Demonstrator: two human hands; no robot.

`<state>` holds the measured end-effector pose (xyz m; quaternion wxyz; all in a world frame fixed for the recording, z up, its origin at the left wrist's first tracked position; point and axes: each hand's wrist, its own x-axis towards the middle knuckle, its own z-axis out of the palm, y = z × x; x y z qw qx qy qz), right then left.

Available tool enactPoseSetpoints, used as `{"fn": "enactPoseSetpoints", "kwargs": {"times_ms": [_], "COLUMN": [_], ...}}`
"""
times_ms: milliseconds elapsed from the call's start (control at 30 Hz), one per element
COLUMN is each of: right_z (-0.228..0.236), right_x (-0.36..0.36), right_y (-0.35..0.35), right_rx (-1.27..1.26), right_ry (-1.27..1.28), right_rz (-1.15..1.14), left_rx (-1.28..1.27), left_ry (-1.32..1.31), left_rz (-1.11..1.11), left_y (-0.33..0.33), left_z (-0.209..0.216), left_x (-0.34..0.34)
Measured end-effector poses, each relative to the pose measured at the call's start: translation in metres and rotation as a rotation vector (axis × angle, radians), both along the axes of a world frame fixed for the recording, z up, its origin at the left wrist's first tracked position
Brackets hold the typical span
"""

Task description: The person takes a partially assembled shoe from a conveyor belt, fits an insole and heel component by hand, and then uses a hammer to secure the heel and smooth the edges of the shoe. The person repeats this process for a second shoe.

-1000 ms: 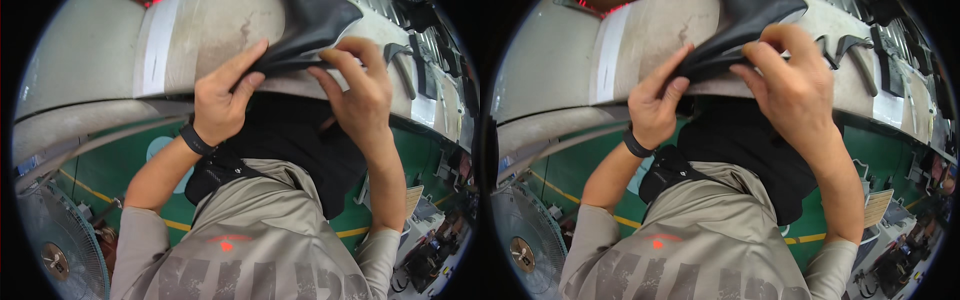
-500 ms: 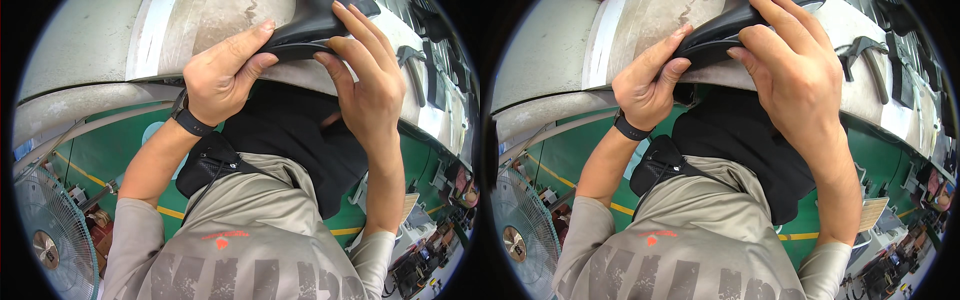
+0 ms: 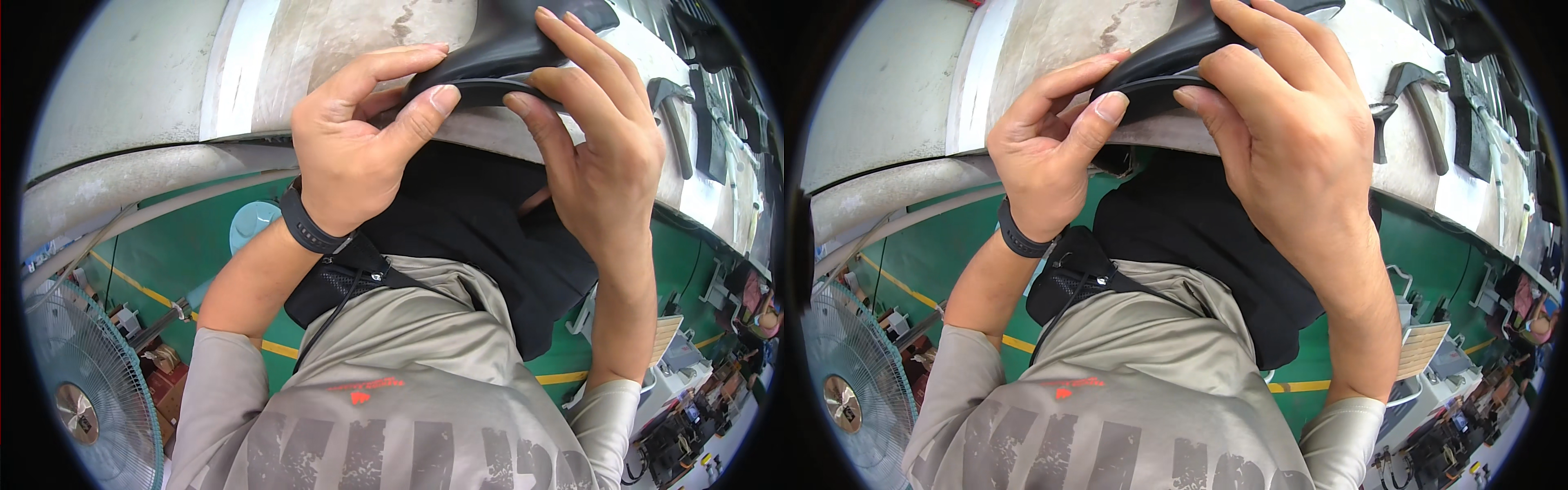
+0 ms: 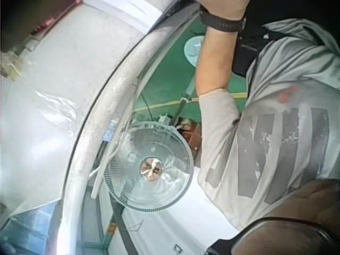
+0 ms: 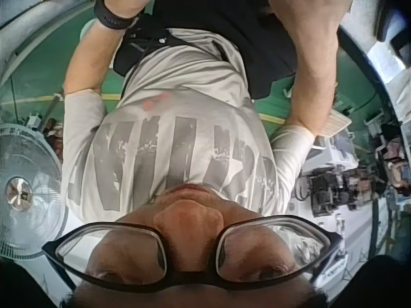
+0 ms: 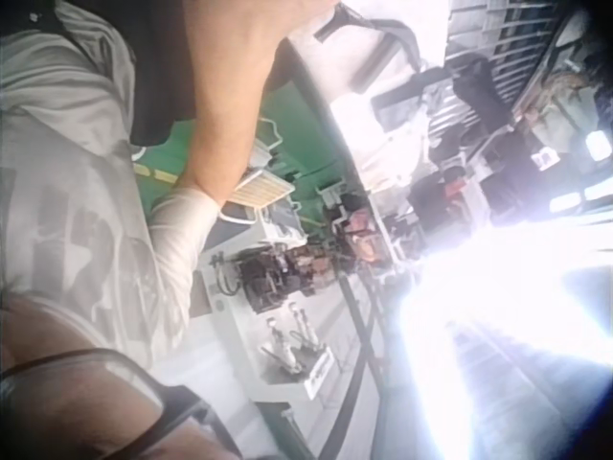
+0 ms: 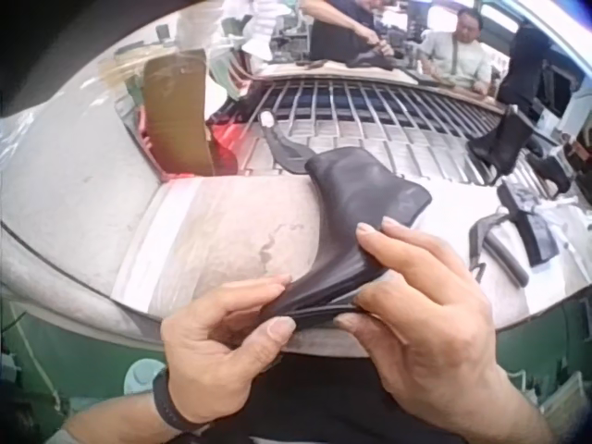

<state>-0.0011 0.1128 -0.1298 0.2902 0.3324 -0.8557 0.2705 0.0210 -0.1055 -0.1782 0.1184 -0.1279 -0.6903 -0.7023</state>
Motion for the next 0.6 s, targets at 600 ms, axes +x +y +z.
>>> {"fn": "enactPoseSetpoints", "kwargs": {"times_ms": [600], "right_z": [0.014], "right_x": [0.004], "right_y": [-0.005], "right_rx": [0.168], "right_ry": [-0.060], "right_rz": [-0.174], "left_rx": [-0.202], "left_ry": [0.414], "left_rz": [0.148], "left_y": [0.011], "left_z": [-0.013], "left_x": [-0.021]}}
